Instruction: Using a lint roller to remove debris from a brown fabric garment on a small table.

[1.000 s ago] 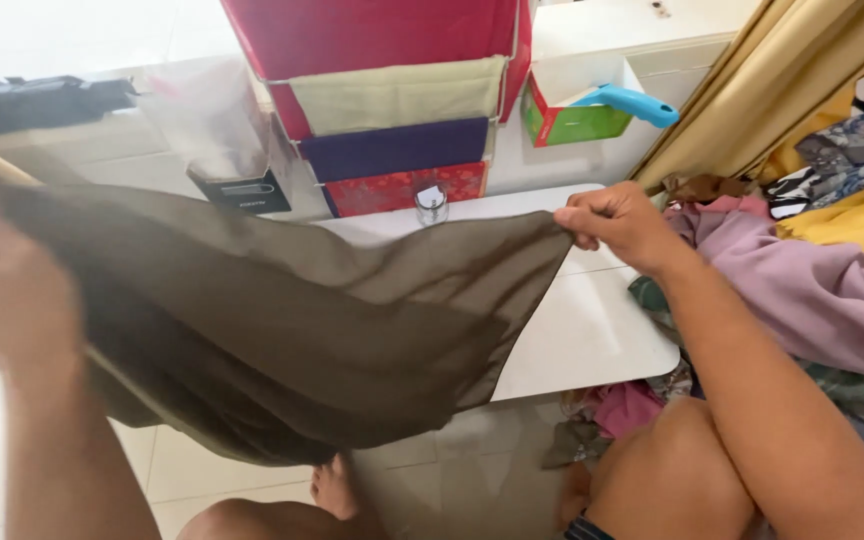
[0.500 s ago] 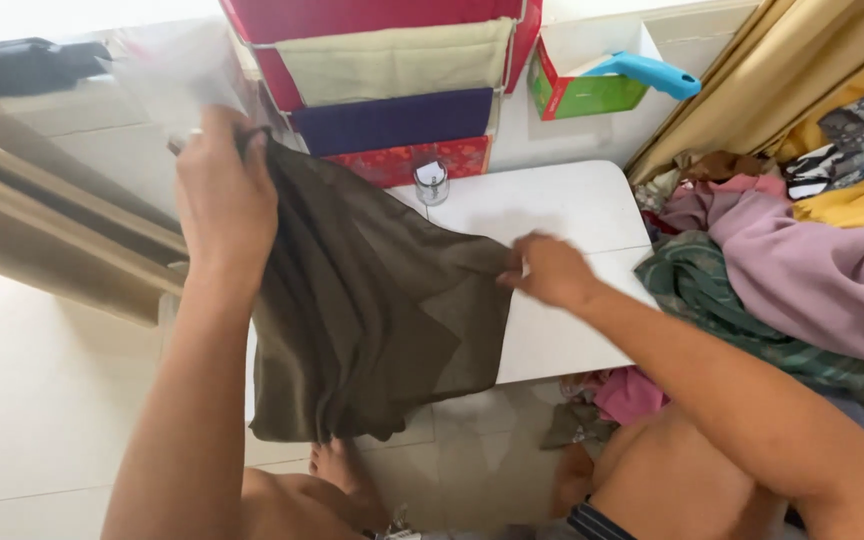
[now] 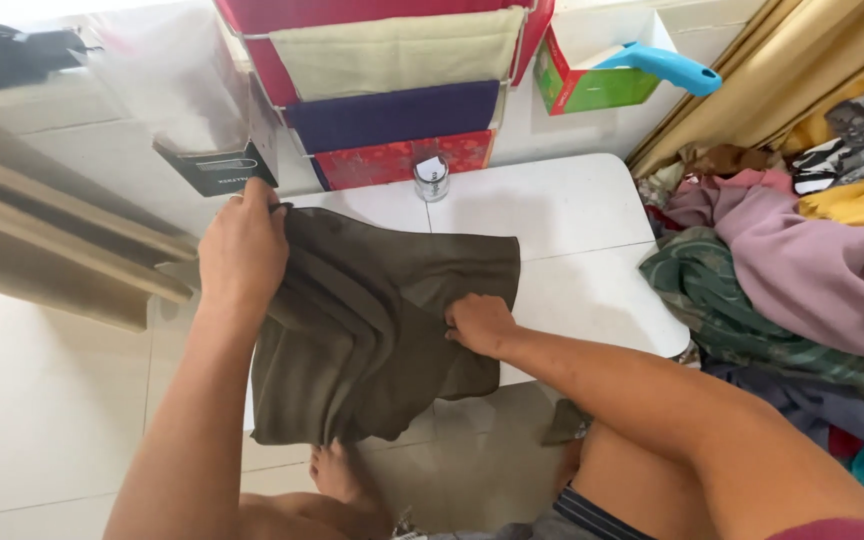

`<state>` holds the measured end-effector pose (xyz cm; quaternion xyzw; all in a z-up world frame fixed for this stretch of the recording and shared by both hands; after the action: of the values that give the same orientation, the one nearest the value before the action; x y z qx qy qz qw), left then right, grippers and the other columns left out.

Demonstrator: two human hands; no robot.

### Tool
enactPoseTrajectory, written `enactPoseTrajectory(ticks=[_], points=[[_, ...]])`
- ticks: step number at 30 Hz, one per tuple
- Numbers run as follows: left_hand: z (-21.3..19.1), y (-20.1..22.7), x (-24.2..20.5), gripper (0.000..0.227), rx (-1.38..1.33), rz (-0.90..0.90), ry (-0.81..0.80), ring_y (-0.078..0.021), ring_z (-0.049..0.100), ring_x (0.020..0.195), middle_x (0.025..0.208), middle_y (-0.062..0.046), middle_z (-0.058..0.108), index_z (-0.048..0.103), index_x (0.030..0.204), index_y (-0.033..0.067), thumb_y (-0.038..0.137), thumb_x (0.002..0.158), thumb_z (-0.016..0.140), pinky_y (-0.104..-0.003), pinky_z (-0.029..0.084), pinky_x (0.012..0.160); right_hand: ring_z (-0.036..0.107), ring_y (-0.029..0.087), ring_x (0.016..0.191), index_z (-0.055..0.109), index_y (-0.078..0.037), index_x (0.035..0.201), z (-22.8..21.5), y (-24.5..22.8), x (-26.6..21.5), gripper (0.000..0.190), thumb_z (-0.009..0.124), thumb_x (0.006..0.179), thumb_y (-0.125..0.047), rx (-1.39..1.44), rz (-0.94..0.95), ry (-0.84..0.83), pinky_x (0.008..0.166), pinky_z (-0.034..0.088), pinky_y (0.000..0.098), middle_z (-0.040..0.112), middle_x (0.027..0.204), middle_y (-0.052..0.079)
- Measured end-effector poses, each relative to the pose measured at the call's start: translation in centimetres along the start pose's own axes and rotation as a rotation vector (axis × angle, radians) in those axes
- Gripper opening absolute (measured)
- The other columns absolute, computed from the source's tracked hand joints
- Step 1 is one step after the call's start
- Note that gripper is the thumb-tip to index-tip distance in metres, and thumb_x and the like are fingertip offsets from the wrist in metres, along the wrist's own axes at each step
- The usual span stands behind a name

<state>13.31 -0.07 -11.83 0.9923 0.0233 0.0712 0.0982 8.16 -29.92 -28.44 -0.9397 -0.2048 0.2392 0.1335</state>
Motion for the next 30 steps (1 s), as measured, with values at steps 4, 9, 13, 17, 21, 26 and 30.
enactPoseTrajectory(ticks=[4,9,13,17,21,26,30], points=[[-0.6,-1.7,0.2,0.013,0.007,-0.014,-0.023,-0.0424,0.074,0.09,0.095,-0.016,0.069,0.058,0.115,0.0128,0.023,0.108,0.061,-0.054,0.061,0.072,0.076,0.031,0.077,0.076,0.0,0.105,-1.8,1.9,1.6,0.029,0.08,0.086,-0.021,0.334,0.005,-0.108,0.061,0.063,0.0402,0.077,0.091,0.021],[1.5,-5.1,0.5,0.013,0.028,-0.026,0.011,-0.0429,0.074,0.091,0.096,-0.017,0.071,0.061,0.115,0.0129,0.023,0.108,0.065,-0.054,0.061,0.073,0.073,0.024,0.071,0.071,0.006,0.107,-4.6,6.4,1.4,0.038,0.089,0.077,-0.01,0.822,0.081,-0.238,0.063,0.066,0.0337,0.073,0.087,0.021],[1.7,-5.3,1.1,0.014,-0.007,-0.096,-0.079,-0.0434,0.068,0.089,0.099,-0.016,0.068,0.059,0.112,0.0116,0.025,0.109,0.06,-0.056,0.054,0.07,0.072,0.019,0.069,0.079,-0.003,0.109,-7.6,6.8,-0.2,0.034,0.086,0.081,-0.019,0.721,0.214,-0.235,0.074,0.062,0.0302,0.076,0.089,0.012],[1.8,-5.3,1.7,0.014,-0.073,-0.164,-0.16,-0.0466,0.061,0.091,0.103,-0.019,0.066,0.054,0.111,0.0081,0.022,0.11,0.053,-0.059,0.047,0.07,0.077,0.014,0.072,0.08,-0.013,0.12,-7.4,6.9,-0.3,0.033,0.075,0.09,-0.027,0.579,0.324,-0.303,0.082,0.056,0.0288,0.08,0.081,0.011],[2.0,-5.1,2.0,0.017,-0.064,-0.17,-0.176,-0.0465,0.061,0.093,0.106,-0.019,0.066,0.055,0.113,0.0091,0.025,0.111,0.05,-0.059,0.048,0.071,0.075,0.012,0.066,0.08,-0.016,0.114,-4.8,6.9,0.1,0.025,0.071,0.093,-0.027,0.224,0.131,-0.22,0.08,0.056,0.0255,0.08,0.077,0.003],[1.8,-5.2,1.8,0.014,-0.057,-0.138,-0.154,-0.0462,0.061,0.086,0.099,-0.02,0.067,0.055,0.112,0.0082,0.022,0.112,0.053,-0.057,0.048,0.067,0.075,0.034,0.08,0.064,0.004,0.068,-5.5,0.1,-4.6,0.026,0.074,0.088,-0.009,-0.077,0.049,-0.207,0.066,0.057,0.0417,0.075,0.086,0.022],[1.8,-5.5,1.6,0.015,-0.046,-0.147,-0.155,-0.0476,0.061,0.086,0.099,-0.022,0.066,0.055,0.114,0.0077,0.023,0.111,0.053,-0.057,0.048,0.067,0.078,0.015,0.083,0.082,-0.017,0.093,-4.8,-4.4,-7.4,0.015,0.082,0.084,-0.029,0.196,-0.177,-0.328,0.082,0.06,0.032,0.081,0.089,-0.001]])
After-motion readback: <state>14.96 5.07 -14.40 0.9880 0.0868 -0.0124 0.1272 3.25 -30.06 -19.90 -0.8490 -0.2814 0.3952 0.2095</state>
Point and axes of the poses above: each hand's wrist, its own x-axis towards the middle knuckle, its own z-axis out of the palm, y = z × x, the point moved 1 cm from there along x, towards the middle knuckle
